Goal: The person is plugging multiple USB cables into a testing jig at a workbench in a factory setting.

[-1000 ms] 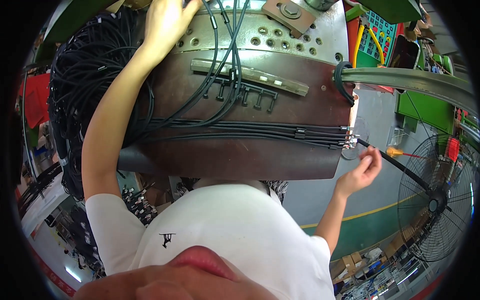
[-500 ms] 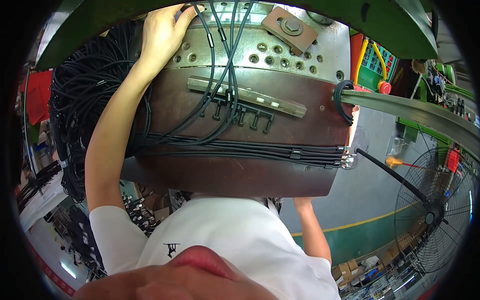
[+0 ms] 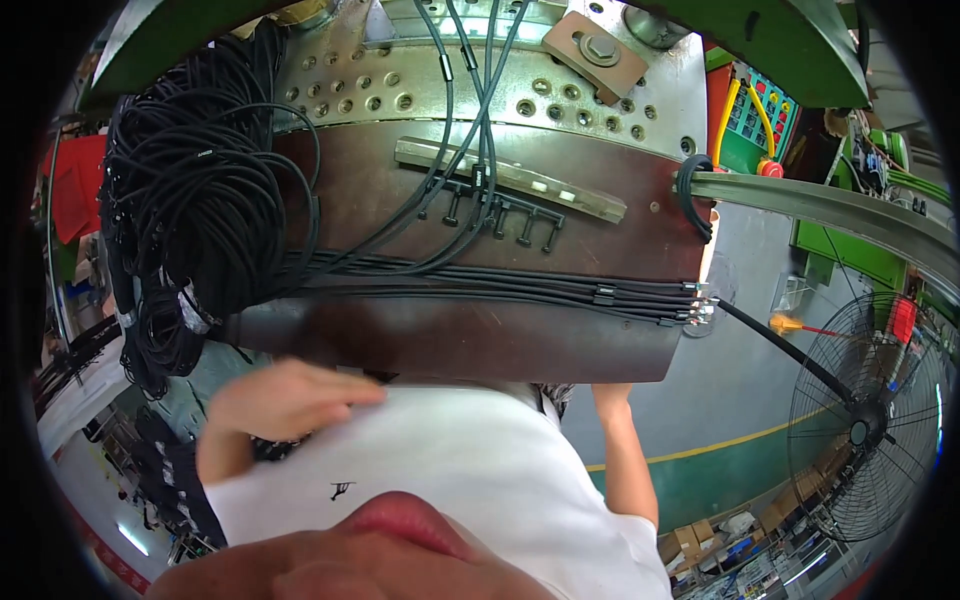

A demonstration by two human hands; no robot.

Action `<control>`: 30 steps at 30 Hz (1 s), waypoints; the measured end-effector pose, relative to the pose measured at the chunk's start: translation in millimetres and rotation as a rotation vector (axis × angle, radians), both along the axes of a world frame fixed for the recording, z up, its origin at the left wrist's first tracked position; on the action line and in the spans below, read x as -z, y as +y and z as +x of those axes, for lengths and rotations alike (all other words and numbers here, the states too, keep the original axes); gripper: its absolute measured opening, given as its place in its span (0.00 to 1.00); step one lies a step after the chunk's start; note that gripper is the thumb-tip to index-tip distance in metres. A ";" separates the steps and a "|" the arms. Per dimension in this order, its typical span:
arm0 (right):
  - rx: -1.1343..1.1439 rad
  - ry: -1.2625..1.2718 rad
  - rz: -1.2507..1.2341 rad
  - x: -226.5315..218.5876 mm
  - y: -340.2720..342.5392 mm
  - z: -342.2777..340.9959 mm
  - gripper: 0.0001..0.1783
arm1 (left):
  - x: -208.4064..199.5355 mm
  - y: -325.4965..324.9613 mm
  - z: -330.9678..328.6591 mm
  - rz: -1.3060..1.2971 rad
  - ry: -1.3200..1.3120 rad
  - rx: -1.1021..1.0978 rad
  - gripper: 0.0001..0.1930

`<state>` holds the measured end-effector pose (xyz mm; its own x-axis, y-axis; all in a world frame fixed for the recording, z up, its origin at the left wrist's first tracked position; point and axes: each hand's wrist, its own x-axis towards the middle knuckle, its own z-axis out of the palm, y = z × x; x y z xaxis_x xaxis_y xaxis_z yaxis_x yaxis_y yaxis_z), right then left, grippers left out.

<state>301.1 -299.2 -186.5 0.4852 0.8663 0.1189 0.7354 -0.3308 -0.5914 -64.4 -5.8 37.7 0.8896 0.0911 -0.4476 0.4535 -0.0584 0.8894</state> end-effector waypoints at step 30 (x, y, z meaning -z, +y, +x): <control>0.021 -0.197 -0.142 -55.6 47.4 -18.3 0.07 | 156.6 -57.2 -81.4 1.190 0.441 -0.156 0.15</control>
